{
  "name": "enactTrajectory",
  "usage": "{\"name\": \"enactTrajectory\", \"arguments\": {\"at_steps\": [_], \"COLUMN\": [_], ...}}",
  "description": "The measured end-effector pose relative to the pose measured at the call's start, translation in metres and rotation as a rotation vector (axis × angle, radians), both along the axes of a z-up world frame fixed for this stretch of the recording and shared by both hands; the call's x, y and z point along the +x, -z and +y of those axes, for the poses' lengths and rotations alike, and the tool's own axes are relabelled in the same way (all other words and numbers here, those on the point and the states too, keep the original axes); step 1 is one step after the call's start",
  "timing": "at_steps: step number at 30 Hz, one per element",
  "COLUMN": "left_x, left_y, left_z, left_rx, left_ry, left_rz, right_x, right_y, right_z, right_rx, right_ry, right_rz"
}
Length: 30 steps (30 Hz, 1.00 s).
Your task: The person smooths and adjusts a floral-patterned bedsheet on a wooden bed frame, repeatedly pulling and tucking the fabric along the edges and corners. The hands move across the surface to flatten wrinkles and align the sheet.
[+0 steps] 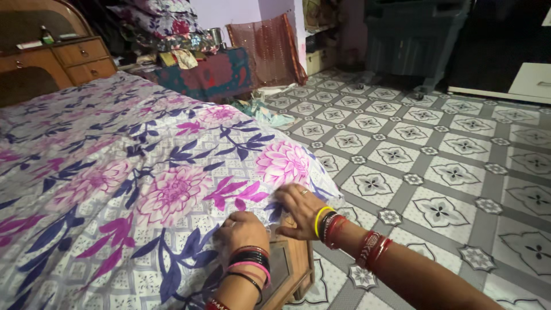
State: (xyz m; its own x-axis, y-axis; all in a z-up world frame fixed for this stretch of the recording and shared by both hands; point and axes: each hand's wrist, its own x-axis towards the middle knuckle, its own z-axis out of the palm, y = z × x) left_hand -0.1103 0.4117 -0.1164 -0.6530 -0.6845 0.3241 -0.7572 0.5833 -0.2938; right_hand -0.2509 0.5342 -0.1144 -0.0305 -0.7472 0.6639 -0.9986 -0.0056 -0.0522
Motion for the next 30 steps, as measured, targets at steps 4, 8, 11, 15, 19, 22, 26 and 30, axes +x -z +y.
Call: {"name": "enactTrajectory", "arguments": {"at_steps": [4, 8, 11, 15, 19, 22, 26, 30], "left_x": [-0.013, -0.030, -0.051, -0.061, -0.049, -0.031, -0.004, 0.019], "left_y": [0.015, 0.029, 0.036, 0.036, 0.032, 0.028, 0.017, 0.012], "left_z": [-0.017, -0.035, -0.046, -0.058, -0.048, -0.037, -0.028, -0.023], "left_rx": [-0.125, -0.224, -0.105, 0.088, -0.108, -0.211, -0.203, -0.260], "left_ry": [0.192, 0.205, 0.200, 0.181, 0.187, 0.213, 0.311, 0.413], "left_rz": [0.075, 0.092, 0.089, -0.012, 0.039, -0.011, 0.029, 0.112], "right_x": [-0.024, -0.045, -0.052, -0.053, -0.033, 0.003, 0.049, 0.052], "right_y": [-0.010, -0.038, -0.052, -0.046, -0.017, 0.008, 0.023, 0.002], "right_z": [-0.007, -0.017, -0.028, -0.040, -0.030, -0.024, -0.012, -0.012], "right_rx": [0.227, 0.558, 0.771, 0.758, 0.611, 0.487, 0.138, 0.014], "right_ry": [0.203, 0.334, 0.383, 0.429, 0.568, 0.574, 0.116, 0.097], "right_rz": [-0.264, -0.324, -0.290, -0.232, -0.134, -0.289, -0.073, -0.064]}}
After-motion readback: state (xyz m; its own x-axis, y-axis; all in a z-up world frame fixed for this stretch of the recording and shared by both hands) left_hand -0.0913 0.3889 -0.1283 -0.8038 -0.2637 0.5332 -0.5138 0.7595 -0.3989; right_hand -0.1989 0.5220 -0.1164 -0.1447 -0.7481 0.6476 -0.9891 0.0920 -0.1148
